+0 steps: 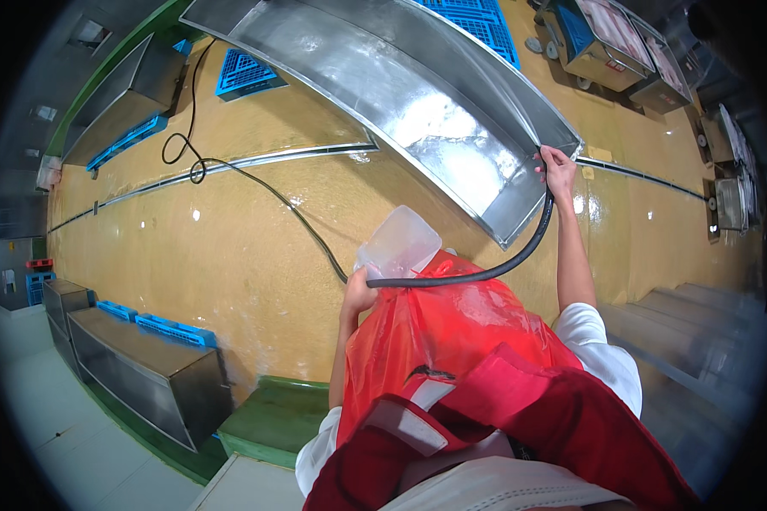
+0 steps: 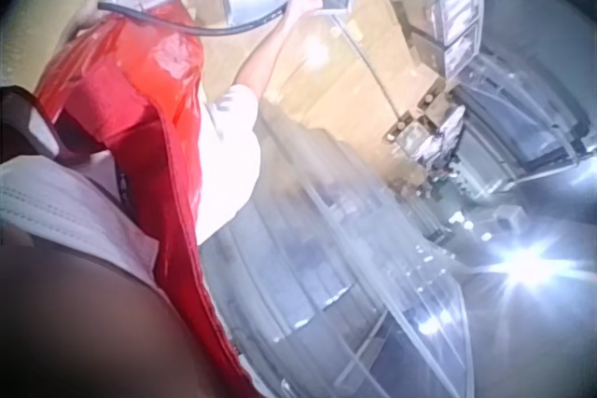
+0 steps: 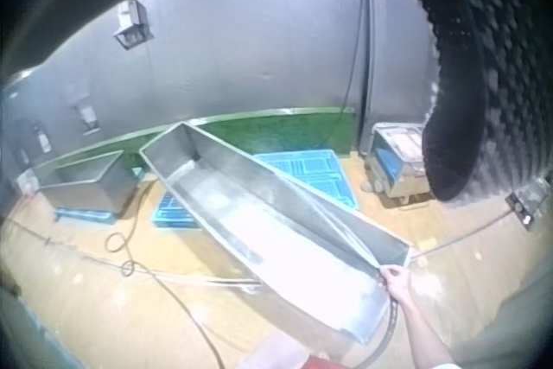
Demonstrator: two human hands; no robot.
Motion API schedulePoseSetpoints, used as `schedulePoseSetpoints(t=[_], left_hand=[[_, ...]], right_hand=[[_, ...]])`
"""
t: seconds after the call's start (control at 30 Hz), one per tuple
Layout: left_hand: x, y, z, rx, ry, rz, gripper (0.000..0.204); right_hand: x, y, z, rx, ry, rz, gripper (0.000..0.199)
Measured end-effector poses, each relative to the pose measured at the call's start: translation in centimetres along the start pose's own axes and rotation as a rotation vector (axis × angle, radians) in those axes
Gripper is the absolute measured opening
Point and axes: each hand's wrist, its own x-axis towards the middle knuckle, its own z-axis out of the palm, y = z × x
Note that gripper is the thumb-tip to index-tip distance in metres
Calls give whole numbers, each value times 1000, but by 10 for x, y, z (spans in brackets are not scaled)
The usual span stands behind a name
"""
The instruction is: The person rinses a large stainless steel tray with a hose, then scrubs it with a sponge and cleaning solution, and finally rinses it again. The person handles the tray and cleaning tools throughout the process.
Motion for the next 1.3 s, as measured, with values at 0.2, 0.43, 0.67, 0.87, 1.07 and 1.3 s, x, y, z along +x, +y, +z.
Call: schedulePoseSetpoints(t=[0.2,0.43,0.67,0.87,1.07,1.3], left_hand=[[-9,1,-6,-74,25,-3,27],[-17,3,-16,-120,25,7,30],[-21,-6,-20,-154,55,-29,31],[-21,-14,-33,-164,87,14,32],[-25,-22,-53,-211,107,-36,36],[-26,-39,-78,-209,126,-50,36]], right_hand=[[2,-26,21,-10,-13,-45,30],[2,-50,43,-23,-56,-108,29],[-3,-82,65,-56,-80,-151,30],[-2,-103,91,-38,-80,-200,29],[-4,-123,125,-41,-56,-228,28],[6,-106,144,-177,74,-165,28]])
